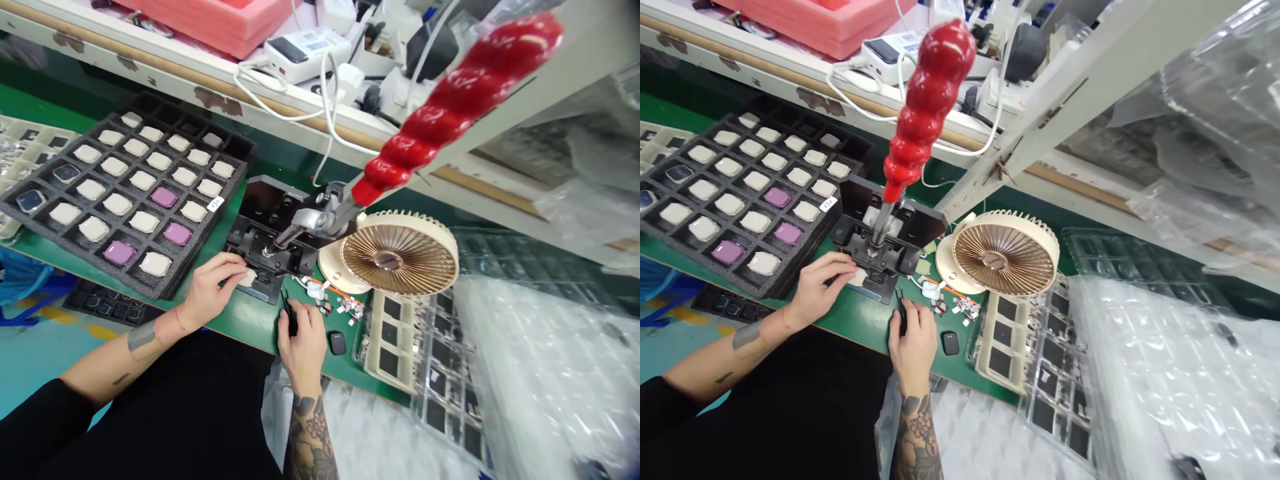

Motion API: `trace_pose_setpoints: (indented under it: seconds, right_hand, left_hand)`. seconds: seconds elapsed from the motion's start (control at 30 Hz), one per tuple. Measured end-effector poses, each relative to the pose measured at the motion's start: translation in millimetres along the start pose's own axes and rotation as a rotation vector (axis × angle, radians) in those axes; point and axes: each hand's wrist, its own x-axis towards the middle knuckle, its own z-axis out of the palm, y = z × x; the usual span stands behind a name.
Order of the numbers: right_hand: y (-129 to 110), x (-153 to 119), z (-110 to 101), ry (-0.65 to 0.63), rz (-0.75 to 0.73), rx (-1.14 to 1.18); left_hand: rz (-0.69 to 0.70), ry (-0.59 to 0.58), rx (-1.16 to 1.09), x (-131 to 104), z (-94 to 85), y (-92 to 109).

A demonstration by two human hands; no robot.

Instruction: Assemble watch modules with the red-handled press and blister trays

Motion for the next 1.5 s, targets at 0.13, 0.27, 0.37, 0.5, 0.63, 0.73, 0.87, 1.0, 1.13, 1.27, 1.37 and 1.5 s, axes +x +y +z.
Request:
trace_pose_setpoints:
  seconds: [0.13,0.27,0.37,0.5,0.63,0.73,0.87,1.0,1.13,1.27,1.37,1.5]
  right_hand:
    - [6.2,0.5,0.8,0.017,-0.051,0.003]
    - [14.3,3.5,3.7,0.061,-0.124,0.008]
    - [16.1,5.4,5.2,0.070,-0.139,0.019]
    - [11.0,1.8,4.2,0.049,-0.106,0.025]
    - [5.5,-2.4,1.5,0.025,-0.057,0.042]
    - [2.9,-3.2,-0.8,0.016,-0.033,0.053]
    - [1.7,-3.5,-1.7,0.005,-0.013,0.066]
    - [0.1,-5.5,0.2,0.014,-0.003,0.083]
    - [-11.9,5.5,-15.7,0.100,0.011,0.134]
    - [-37.5,56.1,-63.8,0.257,-0.105,0.199]
    - [-64.5,115.7,-102.7,0.385,-0.255,0.275]
    - [-113.0,183.6,-133.9,0.483,-0.413,0.482]
  left_hand:
    - [0.037,0.062,0.075,2.1,17.1,1.1]
    - [0.074,-0.131,0.255,1.7,19.4,-3.7]
    - [0.165,-0.264,0.387,1.5,15.9,-8.7]
    - [0.235,-0.302,0.471,4.4,14.3,-14.5]
    - [0.275,-0.314,0.504,3.3,11.7,-14.9]
    - [0.289,-0.304,0.517,0.3,7.3,-13.8]
    - [0.238,-0.318,0.499,2.4,9.4,-14.6]
    - [0.197,-0.361,0.517,0.5,16.5,-12.1]
    - [0.174,-0.420,0.526,-18.2,11.1,-0.7]
    - [0.170,-0.433,0.503,-38.3,-0.9,9.0]
    - [0.179,-0.455,0.535,-43.4,-4.4,7.9]
    - [0.224,-0.367,0.529,-32.6,-1.2,-3.1]
